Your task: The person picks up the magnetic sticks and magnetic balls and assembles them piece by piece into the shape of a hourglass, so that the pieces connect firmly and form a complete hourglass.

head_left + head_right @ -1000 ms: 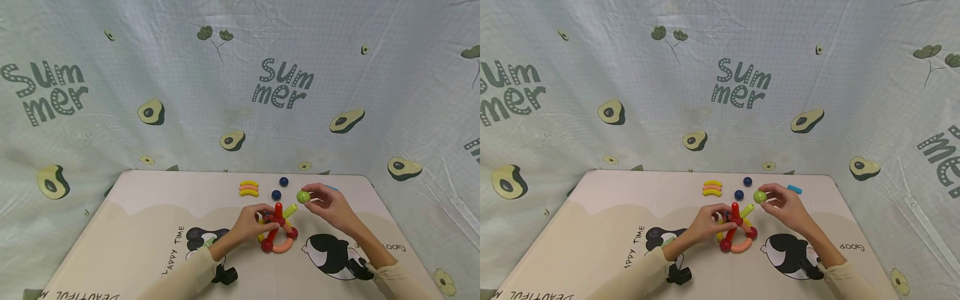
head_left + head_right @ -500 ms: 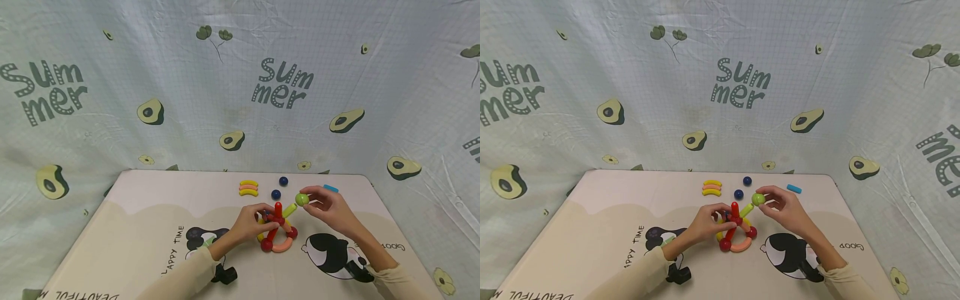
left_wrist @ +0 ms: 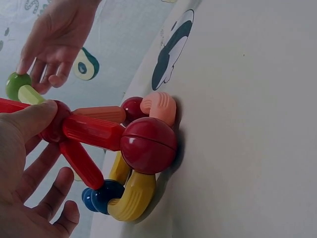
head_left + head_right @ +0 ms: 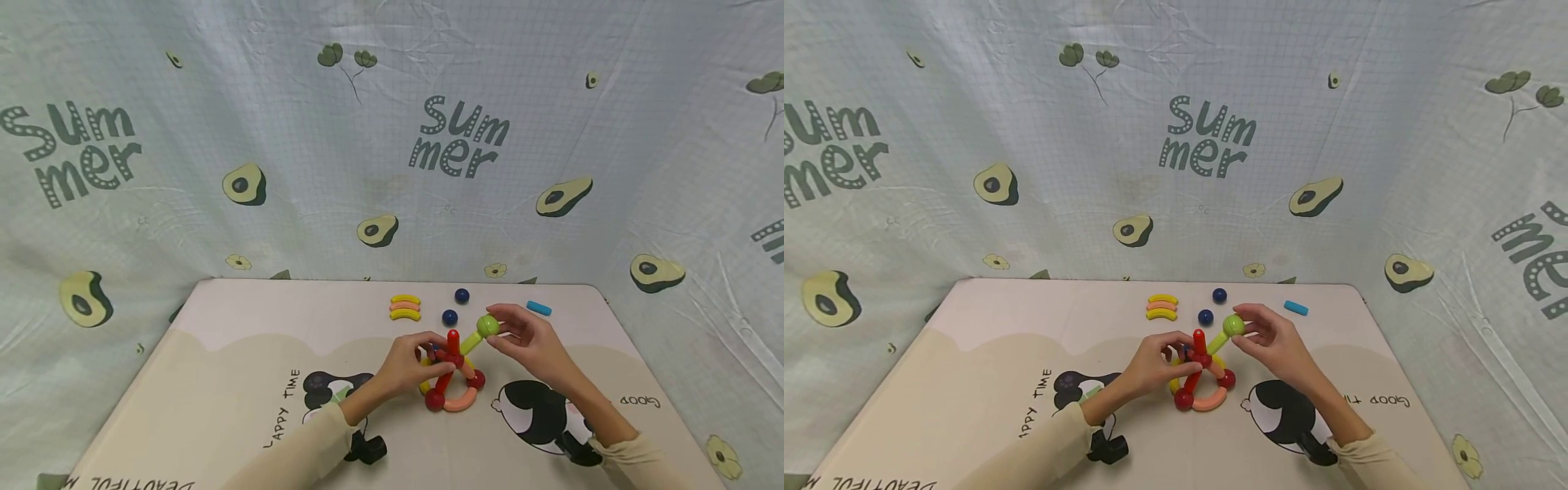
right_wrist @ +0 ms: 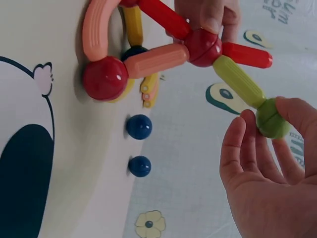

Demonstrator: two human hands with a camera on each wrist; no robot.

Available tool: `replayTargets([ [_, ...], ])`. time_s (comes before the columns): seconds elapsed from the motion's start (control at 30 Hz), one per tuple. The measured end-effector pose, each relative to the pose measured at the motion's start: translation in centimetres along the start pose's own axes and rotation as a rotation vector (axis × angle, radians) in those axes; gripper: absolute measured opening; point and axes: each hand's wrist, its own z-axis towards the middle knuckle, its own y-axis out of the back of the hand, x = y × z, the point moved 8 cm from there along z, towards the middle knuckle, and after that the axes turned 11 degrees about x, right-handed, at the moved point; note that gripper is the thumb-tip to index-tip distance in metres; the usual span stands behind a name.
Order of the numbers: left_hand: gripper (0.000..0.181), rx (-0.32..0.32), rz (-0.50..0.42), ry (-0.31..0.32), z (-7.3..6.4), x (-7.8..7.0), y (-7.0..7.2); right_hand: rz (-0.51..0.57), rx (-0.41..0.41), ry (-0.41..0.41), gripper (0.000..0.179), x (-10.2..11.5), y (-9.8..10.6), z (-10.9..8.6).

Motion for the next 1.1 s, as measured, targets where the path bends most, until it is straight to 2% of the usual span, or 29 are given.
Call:
replayTargets([
  [0.17,0.031,0.000,-0.002,-0.008,0.0,-0.1,0.0,0.055,-0.034,-0.058,0.045,-0.9,-0.4,-0.2],
  [0.43,0.031,0.001,0.000,-0.012,0.0,-0.2,0.0,0.119,0.007,-0.082,0.048,-1.7,-1.9,-0.2],
  [0.57,0.031,0.002,0.008,-0.017,0.0,-0.2,0.0,0.138,0.017,-0.115,0.044,-2.0,-2.6,-0.2],
  [0.77,0.030,-0.006,0.032,-0.012,0.1,0.1,0.0,0.102,0.030,-0.189,0.034,-2.6,-3.6,-0.4],
  [1.1,0.029,-0.012,0.020,-0.021,0.1,0.2,0.0,0.048,0.020,-0.172,0.033,-2.8,-3.9,-0.6],
])
